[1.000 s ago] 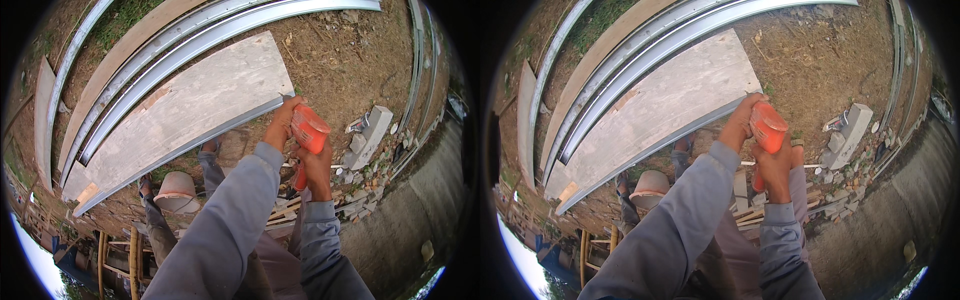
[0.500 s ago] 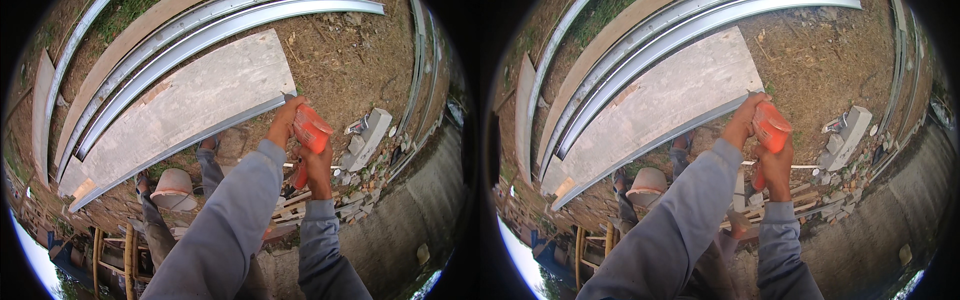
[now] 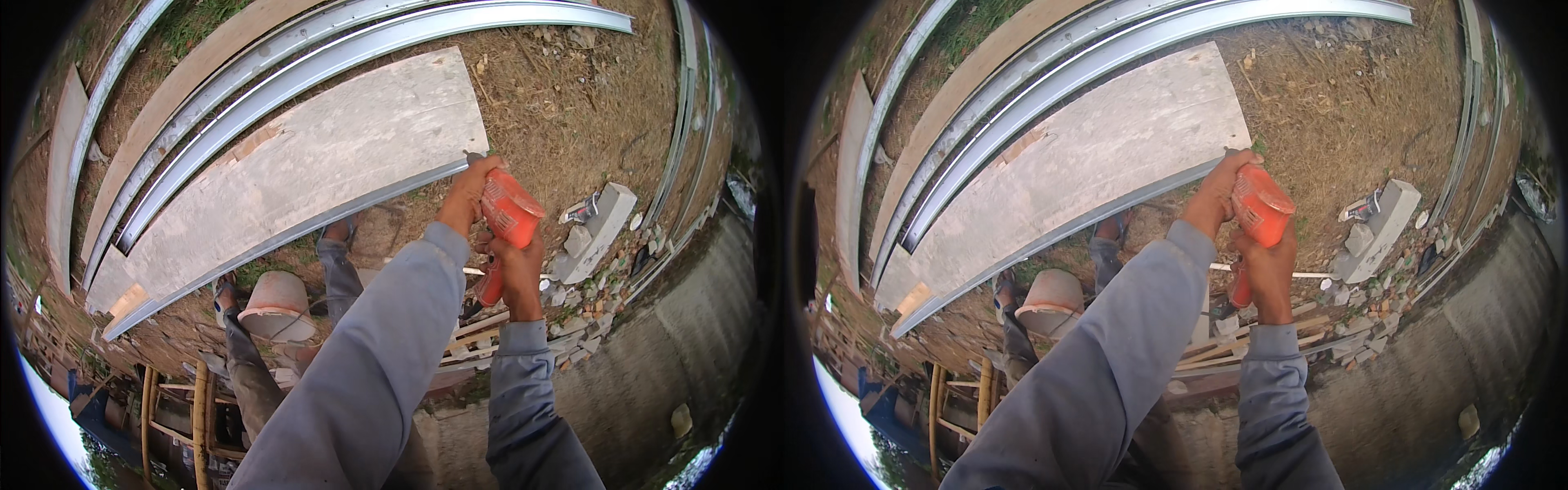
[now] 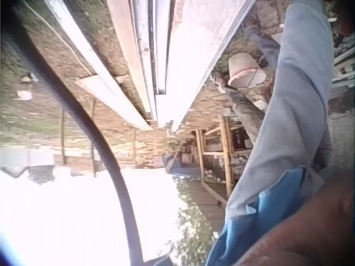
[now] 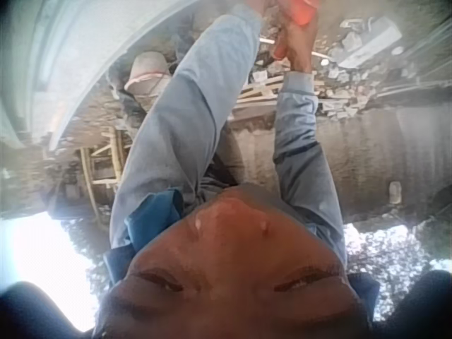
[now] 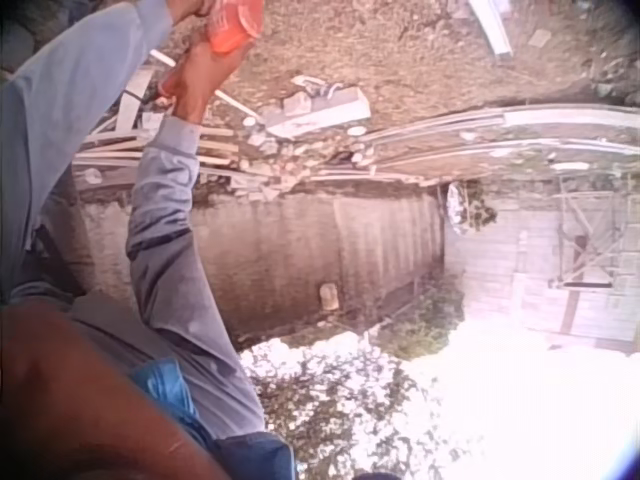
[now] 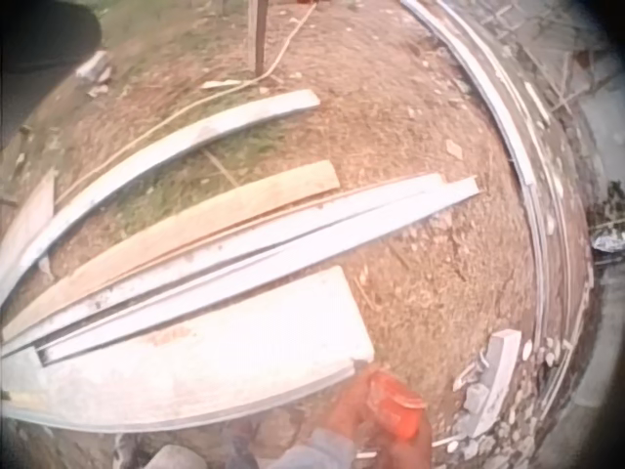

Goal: The person uses a corded drill to drive screws into metal profiles laid on the ground. A coworker holds the profiles steady while the person drills. The person repeatedly picks screws from a bucket and fastens them along the length of the metal frame.

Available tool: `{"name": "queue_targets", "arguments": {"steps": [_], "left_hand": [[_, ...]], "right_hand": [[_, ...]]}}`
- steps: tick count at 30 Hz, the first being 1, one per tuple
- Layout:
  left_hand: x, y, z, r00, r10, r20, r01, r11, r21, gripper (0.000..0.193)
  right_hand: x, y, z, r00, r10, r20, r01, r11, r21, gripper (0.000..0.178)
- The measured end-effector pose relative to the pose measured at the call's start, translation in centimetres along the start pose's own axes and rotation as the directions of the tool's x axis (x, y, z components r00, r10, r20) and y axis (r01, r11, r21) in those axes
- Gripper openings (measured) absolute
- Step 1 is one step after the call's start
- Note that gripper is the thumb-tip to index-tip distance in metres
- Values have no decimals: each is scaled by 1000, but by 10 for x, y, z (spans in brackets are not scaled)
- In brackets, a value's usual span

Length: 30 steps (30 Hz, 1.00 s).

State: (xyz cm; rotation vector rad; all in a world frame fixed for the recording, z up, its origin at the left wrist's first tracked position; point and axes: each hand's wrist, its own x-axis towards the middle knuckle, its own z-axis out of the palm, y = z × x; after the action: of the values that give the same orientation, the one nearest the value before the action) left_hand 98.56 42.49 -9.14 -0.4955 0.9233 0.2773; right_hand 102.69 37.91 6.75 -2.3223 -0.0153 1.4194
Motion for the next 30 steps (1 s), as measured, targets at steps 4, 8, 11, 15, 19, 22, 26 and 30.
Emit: {"name": "queue_targets", "arguments": {"steps": [4, 8, 11, 15, 19, 22, 26, 30], "left_hand": [[-2, 2, -3, 1000, -15, -19, 15, 1000, -3, 20], [1, 2, -6, 1000, -17, -14, 18, 999, 38, 20], [3, 1, -7, 1000, -7, -27, 8, 999, 48, 22], [4, -1, -8, 999, -35, 41, 33, 999, 40, 19], [4, -3, -10, 1000, -15, 18, 14, 999, 44, 19], [5, -3, -12, 1000, -14, -25, 15, 998, 57, 19], [7, -2, -13, 1000, -8, -2, 8, 999, 53, 19], [8, -6, -14, 996, -69, -59, 70, 998, 9, 19]], "right_hand": [[1, 5, 4, 997, -72, -3, 72, 997, 22, 56], [1, 5, 4, 1000, -21, 10, 21, 1000, 22, 57], [-1, 4, 4, 1000, 5, 20, -6, 999, 38, 56], [-2, 3, 5, 1000, -20, -20, 21, 999, 29, 54], [0, 5, 5, 1000, 28, -9, -28, 999, 16, 54], [1, 8, 6, 1000, 31, -5, -30, 999, 35, 54], [2, 10, 7, 1000, 7, -10, -7, 999, 41, 55], [8, 8, 1, 999, 45, 26, -46, 999, 22, 56]]}}
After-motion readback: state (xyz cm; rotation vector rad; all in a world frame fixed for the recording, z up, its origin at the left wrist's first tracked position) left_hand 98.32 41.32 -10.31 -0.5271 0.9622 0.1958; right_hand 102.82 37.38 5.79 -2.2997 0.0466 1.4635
